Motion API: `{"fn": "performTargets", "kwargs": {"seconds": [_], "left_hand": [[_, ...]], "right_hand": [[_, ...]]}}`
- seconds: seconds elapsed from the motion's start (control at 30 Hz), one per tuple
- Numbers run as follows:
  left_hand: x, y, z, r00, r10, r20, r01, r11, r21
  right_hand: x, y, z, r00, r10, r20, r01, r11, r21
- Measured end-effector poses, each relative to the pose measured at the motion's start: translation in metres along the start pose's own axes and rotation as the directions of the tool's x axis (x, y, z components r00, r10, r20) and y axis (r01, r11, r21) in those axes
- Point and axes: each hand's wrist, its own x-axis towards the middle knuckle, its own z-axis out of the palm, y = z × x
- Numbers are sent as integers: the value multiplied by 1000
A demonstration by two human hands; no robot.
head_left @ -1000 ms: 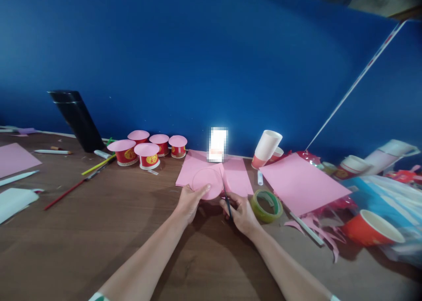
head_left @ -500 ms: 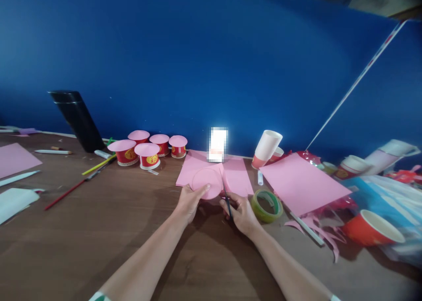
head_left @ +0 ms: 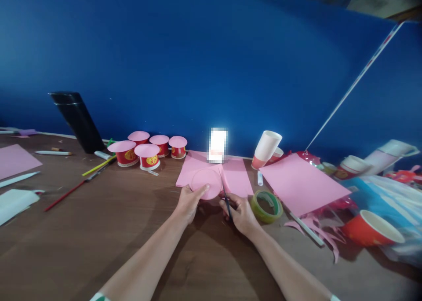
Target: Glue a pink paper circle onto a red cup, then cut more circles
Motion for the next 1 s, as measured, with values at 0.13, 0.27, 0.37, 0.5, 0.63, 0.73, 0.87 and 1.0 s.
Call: {"fn": "performTargets", "kwargs": {"seconds": [0.13, 0.27, 0.37, 0.5, 0.63, 0.73, 0.87, 1.0], "left_hand": [[2, -2, -3, 999, -47, -9, 47, 998, 39], [5, -4, -4, 999, -33, -16, 32, 999, -1], [6, -4, -4, 999, -19, -26, 18, 999, -44], [7, -5, -5, 999, -34, -27, 32, 998, -55], [7, -5, -5, 998, -38, -48, 36, 999, -39], [6, -5, -5, 999, -35, -39, 34, 999, -31], [6, -5, -6, 999, -41, -30, 40, 999, -25], [6, -7, -6, 999, -45, -24, 45, 999, -11]], "right_hand": [[0, -2, 0, 1000, 26, 1, -26, 999, -19], [0, -3, 0, 997, 72, -4, -72, 997, -29], [0, -3, 0, 997, 83, -6, -83, 996, -20], [0, -3, -2, 995, 96, 10, -96, 995, 27], [1, -2, -2, 994, 107, 21, -109, 991, 80], [2, -3, -2, 993, 121, 13, -122, 986, 117], [3, -6, -3, 989, 148, -28, -143, 983, 116], [5, -5, -4, 988, 151, -33, -144, 976, 166]]}}
